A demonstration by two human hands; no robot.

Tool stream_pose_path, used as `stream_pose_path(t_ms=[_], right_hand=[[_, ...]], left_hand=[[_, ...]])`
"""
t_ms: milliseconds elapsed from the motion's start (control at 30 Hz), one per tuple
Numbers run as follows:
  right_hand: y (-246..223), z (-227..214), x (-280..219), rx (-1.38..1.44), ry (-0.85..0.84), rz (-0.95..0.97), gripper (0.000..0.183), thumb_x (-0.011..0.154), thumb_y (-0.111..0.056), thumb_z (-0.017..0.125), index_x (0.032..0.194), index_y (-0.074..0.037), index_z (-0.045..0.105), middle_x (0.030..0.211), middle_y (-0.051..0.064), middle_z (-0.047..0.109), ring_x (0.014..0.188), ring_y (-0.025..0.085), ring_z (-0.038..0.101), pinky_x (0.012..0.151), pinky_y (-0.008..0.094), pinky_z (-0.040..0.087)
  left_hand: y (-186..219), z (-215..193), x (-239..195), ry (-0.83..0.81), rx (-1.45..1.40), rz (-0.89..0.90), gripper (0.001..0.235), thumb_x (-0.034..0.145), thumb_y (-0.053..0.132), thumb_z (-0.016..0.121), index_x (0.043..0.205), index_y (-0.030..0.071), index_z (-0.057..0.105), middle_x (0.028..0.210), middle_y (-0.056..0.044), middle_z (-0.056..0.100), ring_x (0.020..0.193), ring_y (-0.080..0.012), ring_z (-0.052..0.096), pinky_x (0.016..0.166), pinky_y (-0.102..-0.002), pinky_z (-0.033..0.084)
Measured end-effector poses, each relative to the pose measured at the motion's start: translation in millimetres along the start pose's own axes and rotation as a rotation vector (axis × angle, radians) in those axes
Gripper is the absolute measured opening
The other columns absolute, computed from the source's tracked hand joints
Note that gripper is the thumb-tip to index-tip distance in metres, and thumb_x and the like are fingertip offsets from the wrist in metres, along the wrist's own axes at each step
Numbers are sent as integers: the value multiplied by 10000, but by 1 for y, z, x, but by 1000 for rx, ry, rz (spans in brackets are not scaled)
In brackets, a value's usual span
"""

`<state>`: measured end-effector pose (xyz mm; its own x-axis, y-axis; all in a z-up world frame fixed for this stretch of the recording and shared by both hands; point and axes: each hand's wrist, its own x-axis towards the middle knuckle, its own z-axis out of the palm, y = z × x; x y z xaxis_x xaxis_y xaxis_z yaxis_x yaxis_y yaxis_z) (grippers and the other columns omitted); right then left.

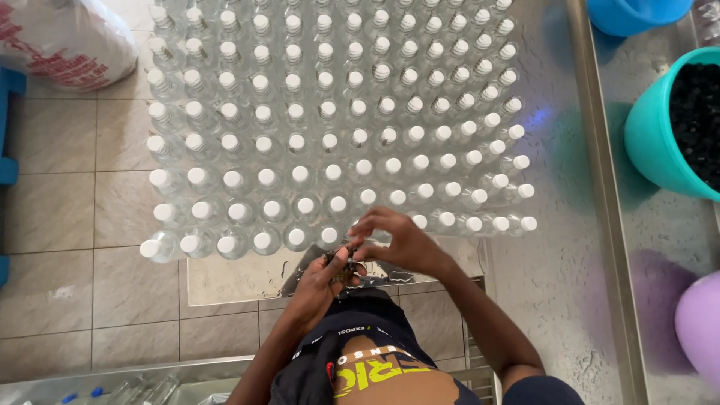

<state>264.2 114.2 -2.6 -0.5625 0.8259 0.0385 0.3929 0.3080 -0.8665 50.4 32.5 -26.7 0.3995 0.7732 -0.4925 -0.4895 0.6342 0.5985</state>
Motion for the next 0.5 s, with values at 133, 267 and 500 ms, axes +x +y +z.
stream_pose_path(t_ms=[133,267,500], right_hand=[[1,10,-17,62,90,1,258,860,-229,948,1075,-145,831,891,7,735,851,223,775,871,394,609],[-8,1,-25,149,120,75,198,851,-177,956,1001,-144,832,839,20,776,844,237,799,864,395,613],[-3,-17,-25,106,152,178,150,865,-177,922,988,-131,848,957,11,871,905,108,828,829,260,647]], left_hand=[[-31,-10,14,-61,-25,-18,523,1127,366,578,1414,-60,682,1130,-251,780,965,-280,758,900,-391,641],[-31,-2,16,-63,-19,-41,486,1126,362,587,1336,-62,701,1101,-252,776,953,-295,760,912,-418,637],[-3,25,10,-5,-24,-70,505,1071,320,583,1414,-41,671,1237,-179,785,954,-188,703,822,-304,563]])
